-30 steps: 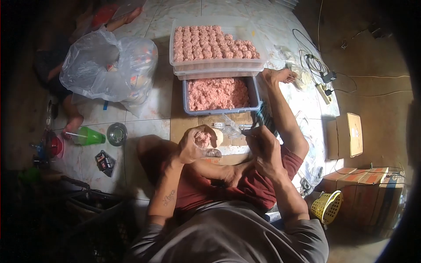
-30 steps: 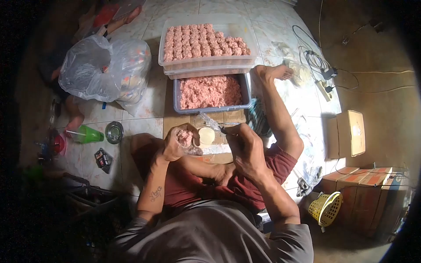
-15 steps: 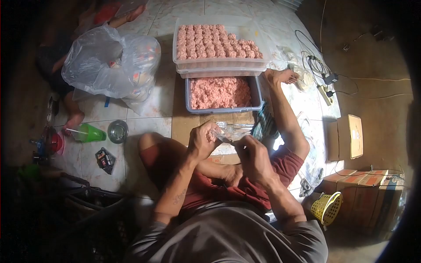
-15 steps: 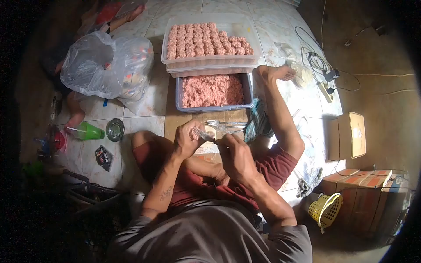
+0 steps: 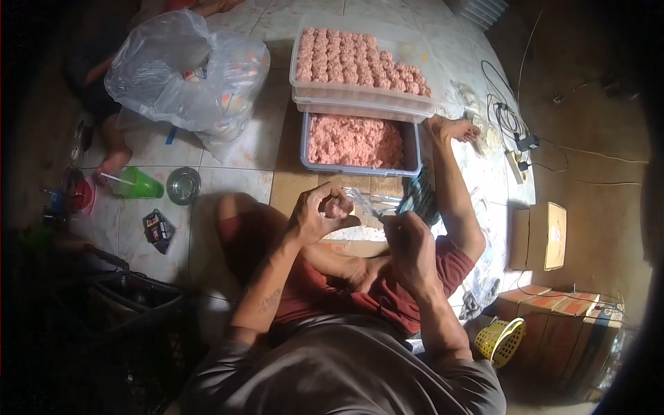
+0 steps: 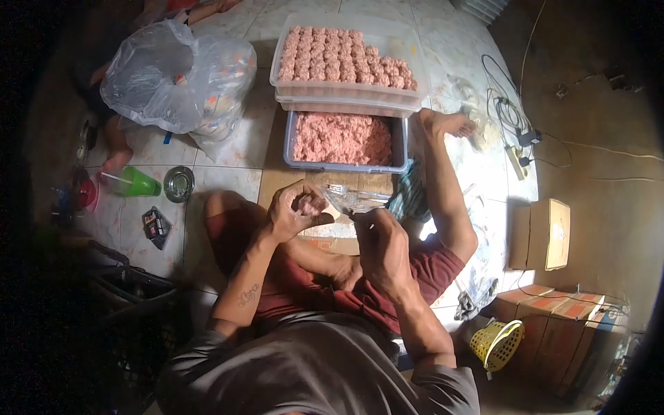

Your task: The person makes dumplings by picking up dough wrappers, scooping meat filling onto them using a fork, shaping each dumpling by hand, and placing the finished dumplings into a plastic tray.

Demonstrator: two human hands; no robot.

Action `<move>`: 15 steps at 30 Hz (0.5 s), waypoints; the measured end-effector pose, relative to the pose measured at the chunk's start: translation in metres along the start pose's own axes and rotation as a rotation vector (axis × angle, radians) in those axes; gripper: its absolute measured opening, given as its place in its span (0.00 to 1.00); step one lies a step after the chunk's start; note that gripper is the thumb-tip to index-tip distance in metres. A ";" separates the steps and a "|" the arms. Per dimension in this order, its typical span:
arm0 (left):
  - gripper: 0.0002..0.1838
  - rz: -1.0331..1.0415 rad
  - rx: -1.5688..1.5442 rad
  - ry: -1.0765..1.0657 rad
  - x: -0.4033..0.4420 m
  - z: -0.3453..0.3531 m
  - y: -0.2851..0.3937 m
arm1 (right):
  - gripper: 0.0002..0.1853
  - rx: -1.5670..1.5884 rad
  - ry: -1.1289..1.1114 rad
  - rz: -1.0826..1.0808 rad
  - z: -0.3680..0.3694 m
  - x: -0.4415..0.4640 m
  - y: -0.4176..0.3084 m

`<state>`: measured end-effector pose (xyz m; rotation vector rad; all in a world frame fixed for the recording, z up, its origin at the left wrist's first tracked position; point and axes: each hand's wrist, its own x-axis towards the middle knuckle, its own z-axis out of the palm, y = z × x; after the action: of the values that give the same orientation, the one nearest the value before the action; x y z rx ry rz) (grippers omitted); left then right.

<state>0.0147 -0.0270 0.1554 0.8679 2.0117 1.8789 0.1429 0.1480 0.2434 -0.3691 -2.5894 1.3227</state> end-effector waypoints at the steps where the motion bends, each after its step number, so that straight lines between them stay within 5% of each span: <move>1: 0.14 -0.007 0.037 -0.012 0.002 0.001 -0.003 | 0.03 0.018 -0.043 -0.019 0.006 0.002 0.007; 5: 0.14 -0.116 0.172 -0.024 0.005 0.011 -0.013 | 0.03 -0.049 -0.119 -0.092 0.007 0.010 0.007; 6: 0.14 -0.111 0.172 -0.020 0.005 0.010 -0.012 | 0.03 0.061 -0.095 0.058 0.003 0.006 0.002; 12: 0.16 0.058 -0.078 0.088 0.005 0.020 -0.015 | 0.04 0.024 -0.166 0.018 0.009 0.013 0.013; 13: 0.16 -0.175 -0.010 -0.059 0.001 0.008 -0.006 | 0.04 0.051 -0.107 0.049 0.007 0.010 0.010; 15: 0.15 -0.059 0.107 -0.009 0.004 0.010 -0.008 | 0.04 0.102 -0.103 0.137 0.011 0.006 0.016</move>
<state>0.0150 -0.0167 0.1469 0.8325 2.1248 1.7466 0.1358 0.1507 0.2249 -0.4805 -2.6067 1.5519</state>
